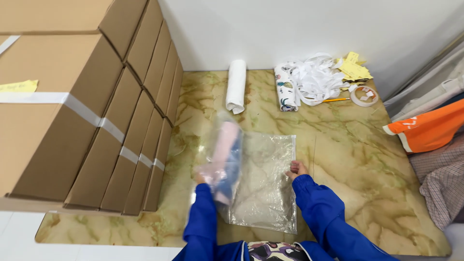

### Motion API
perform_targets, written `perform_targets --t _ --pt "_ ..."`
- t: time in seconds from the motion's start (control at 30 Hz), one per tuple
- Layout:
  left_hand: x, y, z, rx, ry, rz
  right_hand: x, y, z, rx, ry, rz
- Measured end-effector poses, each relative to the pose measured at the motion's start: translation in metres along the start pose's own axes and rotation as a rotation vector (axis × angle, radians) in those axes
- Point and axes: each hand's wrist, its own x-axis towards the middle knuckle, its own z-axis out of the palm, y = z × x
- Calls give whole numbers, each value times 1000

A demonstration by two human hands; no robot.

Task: Packing clothes into cardboard boxes and preparing them for shipment

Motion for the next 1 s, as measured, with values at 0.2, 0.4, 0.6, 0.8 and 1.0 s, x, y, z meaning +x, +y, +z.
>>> perform_targets --t 0.2,0.4,0.6,0.8,1.0 --pt "-59 108 -15 1000 347 820 -57 -71 1 -333 145 -32" --pt "-115 69 30 1039 393 1238 -41 -62 -13 -442 160 36" --pt "-113 -37 72 1463 17 1570 1 4 -36 -51 40 30" --pt "-46 -82 10 2322 12 994 -35 -35 -39 194 -32 91" --pt "-71 -78 15 2651 -156 772 -88 -131 -26 712 -500 243"
